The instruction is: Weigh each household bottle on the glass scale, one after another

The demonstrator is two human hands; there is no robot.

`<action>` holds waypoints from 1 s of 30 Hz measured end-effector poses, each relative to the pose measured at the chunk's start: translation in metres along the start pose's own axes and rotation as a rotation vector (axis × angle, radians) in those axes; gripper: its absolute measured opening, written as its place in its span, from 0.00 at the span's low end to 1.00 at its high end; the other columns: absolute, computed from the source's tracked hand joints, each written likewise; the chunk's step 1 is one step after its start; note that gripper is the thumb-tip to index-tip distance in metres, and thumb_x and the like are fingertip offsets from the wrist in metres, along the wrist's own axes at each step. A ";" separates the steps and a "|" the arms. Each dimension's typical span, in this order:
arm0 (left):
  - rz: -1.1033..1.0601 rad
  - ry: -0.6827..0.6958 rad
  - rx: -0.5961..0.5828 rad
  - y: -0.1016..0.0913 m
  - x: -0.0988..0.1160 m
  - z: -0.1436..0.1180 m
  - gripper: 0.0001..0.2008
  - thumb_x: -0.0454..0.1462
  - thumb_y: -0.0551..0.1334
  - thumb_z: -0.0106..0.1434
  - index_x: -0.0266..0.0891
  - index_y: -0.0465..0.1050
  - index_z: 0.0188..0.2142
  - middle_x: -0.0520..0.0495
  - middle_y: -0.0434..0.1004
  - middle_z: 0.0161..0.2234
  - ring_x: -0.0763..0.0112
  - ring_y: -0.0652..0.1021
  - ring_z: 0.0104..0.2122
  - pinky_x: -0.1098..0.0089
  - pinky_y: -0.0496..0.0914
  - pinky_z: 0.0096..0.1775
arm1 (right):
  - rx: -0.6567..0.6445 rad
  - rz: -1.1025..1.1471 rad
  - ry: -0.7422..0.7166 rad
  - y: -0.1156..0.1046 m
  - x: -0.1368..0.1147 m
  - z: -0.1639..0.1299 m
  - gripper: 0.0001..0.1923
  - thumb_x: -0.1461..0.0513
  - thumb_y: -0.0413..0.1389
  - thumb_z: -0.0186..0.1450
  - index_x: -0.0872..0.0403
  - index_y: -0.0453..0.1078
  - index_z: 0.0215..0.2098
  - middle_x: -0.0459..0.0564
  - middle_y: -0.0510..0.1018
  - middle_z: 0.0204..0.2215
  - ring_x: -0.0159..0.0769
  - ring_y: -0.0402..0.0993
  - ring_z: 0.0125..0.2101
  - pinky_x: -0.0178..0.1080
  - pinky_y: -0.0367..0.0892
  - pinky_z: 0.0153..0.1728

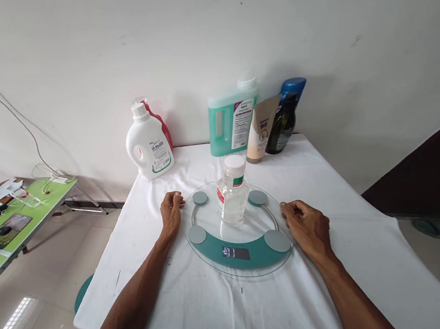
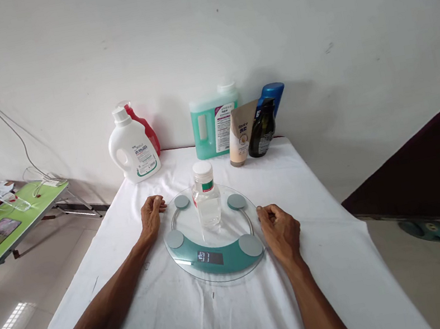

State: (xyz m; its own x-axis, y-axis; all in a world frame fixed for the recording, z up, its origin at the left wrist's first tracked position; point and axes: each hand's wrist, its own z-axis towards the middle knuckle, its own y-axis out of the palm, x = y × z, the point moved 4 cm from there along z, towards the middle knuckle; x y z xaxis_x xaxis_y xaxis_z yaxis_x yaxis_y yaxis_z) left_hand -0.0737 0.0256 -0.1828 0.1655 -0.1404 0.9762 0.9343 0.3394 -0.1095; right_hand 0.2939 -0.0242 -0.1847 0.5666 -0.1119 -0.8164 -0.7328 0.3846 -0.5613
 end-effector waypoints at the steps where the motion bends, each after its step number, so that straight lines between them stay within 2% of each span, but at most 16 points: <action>1: -0.001 0.000 -0.001 0.000 0.000 0.000 0.26 0.60 0.63 0.66 0.39 0.75 0.39 0.41 0.83 0.37 0.61 0.83 0.35 0.60 0.78 0.42 | 0.001 -0.001 0.000 0.000 0.000 0.000 0.21 0.41 0.50 0.61 0.46 0.67 0.24 0.50 0.76 0.18 0.44 0.72 0.24 0.44 0.63 0.33; 17: 0.014 -0.008 0.007 0.000 0.004 -0.002 0.23 0.58 0.62 0.67 0.40 0.76 0.37 0.42 0.82 0.36 0.62 0.82 0.34 0.62 0.76 0.39 | -0.009 -0.014 0.037 0.000 0.000 -0.002 0.22 0.39 0.49 0.60 0.46 0.67 0.25 0.50 0.77 0.20 0.45 0.72 0.25 0.45 0.64 0.36; 30: 0.018 0.003 0.005 0.000 0.004 -0.002 0.23 0.58 0.62 0.67 0.40 0.76 0.37 0.42 0.82 0.35 0.63 0.82 0.34 0.62 0.77 0.39 | -0.018 -0.026 0.000 -0.001 -0.001 -0.001 0.21 0.40 0.49 0.61 0.46 0.67 0.26 0.51 0.77 0.20 0.45 0.73 0.26 0.44 0.63 0.34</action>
State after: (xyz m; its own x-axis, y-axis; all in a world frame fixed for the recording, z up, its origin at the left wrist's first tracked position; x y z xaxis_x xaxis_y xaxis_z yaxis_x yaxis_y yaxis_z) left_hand -0.0722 0.0230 -0.1797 0.1833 -0.1366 0.9735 0.9296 0.3463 -0.1264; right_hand 0.2932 -0.0255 -0.1837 0.5858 -0.1213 -0.8013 -0.7246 0.3647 -0.5848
